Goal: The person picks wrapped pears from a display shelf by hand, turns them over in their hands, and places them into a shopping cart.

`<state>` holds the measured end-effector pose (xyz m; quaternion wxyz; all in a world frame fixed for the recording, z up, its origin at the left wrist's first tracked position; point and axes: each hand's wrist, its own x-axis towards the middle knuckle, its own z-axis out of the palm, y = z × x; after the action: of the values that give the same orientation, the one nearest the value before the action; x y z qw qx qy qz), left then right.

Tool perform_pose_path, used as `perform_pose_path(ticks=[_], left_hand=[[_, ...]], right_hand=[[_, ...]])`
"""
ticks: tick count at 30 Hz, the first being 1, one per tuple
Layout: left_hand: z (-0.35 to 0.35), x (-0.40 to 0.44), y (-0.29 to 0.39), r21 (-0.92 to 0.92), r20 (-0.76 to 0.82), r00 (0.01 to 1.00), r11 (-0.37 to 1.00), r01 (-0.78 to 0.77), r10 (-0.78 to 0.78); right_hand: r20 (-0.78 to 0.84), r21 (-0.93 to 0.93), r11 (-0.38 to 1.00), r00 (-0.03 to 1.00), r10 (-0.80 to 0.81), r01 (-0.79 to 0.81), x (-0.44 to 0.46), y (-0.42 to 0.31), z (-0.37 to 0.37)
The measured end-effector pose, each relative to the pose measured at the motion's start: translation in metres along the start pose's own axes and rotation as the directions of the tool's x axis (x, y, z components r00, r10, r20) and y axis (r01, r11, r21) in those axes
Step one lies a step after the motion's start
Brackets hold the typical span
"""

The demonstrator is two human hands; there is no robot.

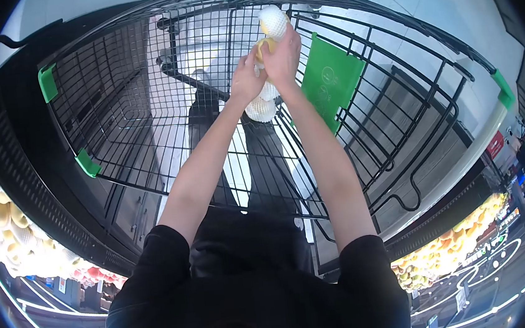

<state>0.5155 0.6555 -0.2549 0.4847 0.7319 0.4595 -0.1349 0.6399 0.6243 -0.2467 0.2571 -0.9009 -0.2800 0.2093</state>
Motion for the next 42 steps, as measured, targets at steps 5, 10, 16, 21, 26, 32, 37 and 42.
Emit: perform_pose_path(ticks=[5, 10, 16, 21, 26, 32, 37, 42], left_hand=[[0.011, -0.021, -0.035, -0.173, -0.073, 0.993, 0.982, 0.074, -0.088], [-0.029, -0.002, -0.014, -0.285, 0.038, 0.947, 0.905, 0.317, -0.320], [-0.023, 0.054, 0.005, -0.219, 0.005, 0.879, 0.857, 0.466, -0.477], [0.022, 0.073, -0.012, -0.513, 0.227, 0.894, 0.733, 0.447, -0.386], [0.011, 0.055, 0.008, -0.562, 0.128, 0.900, 0.718, 0.411, -0.416], [0.017, 0.048, 0.000, -0.560, 0.054, 0.977, 0.804, 0.201, -0.206], [0.006, 0.052, -0.007, -0.426, 0.031, 0.999, 0.904, 0.032, -0.021], [-0.003, 0.039, -0.003, -0.216, 0.004, 1.000, 0.976, -0.012, 0.013]], right_hand=[[0.018, 0.021, 0.998, 0.998, 0.060, -0.060, -0.047, 0.001, -0.007], [0.098, -0.004, 0.989, 0.984, 0.147, -0.148, -0.059, -0.001, 0.001], [0.242, -0.200, 0.946, 0.923, 0.301, -0.256, -0.047, -0.005, 0.007], [0.262, -0.027, 0.958, 0.923, 0.281, -0.284, -0.049, 0.006, 0.013], [0.288, 0.255, 0.889, 0.908, 0.305, -0.380, -0.047, 0.029, 0.025], [0.292, 0.541, 0.713, 0.895, 0.337, -0.446, -0.062, 0.024, 0.021], [0.360, 0.483, 0.791, 0.909, 0.211, -0.375, -0.066, 0.036, 0.027], [0.320, 0.363, 0.853, 0.910, 0.266, -0.376, -0.065, 0.048, 0.036]])
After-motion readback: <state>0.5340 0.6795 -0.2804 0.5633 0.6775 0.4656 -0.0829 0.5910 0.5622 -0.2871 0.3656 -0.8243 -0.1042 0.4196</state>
